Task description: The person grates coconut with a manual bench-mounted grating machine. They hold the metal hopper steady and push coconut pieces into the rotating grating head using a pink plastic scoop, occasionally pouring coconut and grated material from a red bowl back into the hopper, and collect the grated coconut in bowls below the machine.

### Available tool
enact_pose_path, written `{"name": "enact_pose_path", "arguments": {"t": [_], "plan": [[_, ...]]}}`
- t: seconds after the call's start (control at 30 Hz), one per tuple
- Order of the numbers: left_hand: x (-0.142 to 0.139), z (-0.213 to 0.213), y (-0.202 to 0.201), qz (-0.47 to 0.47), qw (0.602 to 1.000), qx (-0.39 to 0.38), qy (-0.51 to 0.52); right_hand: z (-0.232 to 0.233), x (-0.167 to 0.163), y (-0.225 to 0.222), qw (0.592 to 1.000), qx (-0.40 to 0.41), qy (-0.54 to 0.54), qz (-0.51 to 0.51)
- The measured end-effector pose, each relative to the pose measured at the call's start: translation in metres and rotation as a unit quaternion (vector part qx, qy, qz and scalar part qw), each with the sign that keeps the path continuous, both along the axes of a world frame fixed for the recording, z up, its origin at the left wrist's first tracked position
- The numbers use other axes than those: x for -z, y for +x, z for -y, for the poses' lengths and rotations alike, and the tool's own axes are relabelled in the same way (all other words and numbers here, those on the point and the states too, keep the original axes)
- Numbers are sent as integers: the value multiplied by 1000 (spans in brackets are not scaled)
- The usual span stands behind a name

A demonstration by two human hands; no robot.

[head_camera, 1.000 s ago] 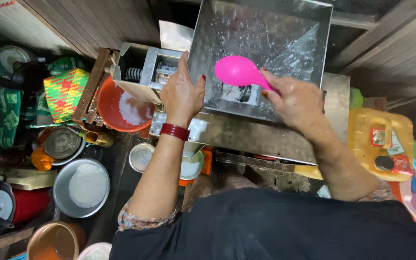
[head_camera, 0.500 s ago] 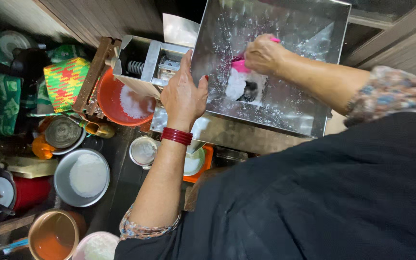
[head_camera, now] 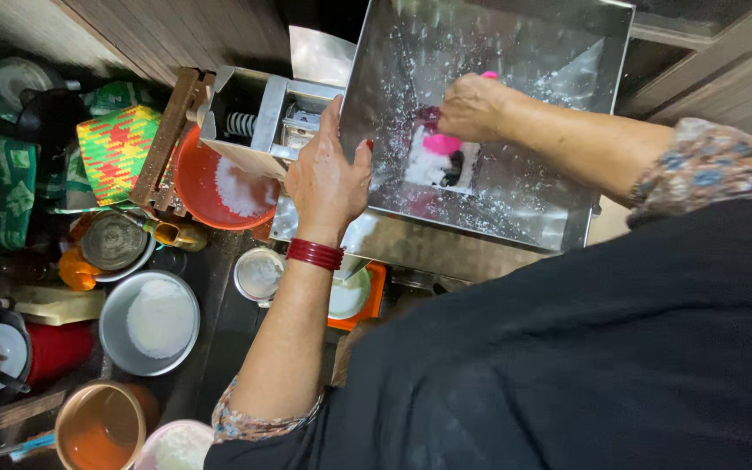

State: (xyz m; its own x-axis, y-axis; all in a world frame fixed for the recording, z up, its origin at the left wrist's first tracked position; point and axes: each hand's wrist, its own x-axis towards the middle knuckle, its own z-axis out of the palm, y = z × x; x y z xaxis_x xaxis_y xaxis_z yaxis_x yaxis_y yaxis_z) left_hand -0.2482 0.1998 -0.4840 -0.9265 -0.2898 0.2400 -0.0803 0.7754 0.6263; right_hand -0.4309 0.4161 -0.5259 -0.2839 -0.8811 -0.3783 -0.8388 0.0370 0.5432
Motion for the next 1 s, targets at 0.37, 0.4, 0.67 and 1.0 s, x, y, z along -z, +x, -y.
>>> {"name": "enact_pose_path", "arguments": {"t": [0.37, 0.4, 0.67, 1.0], "plan": [[2, 1, 2, 21, 1000, -5, -6, -23, -8, -2, 995, 92, 38, 22], [2, 1, 2, 21, 1000, -5, -7, -26, -12, -2, 991, 124, 11, 49], [2, 0, 0, 30, 999, -12, -14, -39, -35, 15, 967, 251, 11, 34], [3, -1, 1, 30, 999, -16, -20, -18, 7, 67, 907, 364, 36, 207]]}}
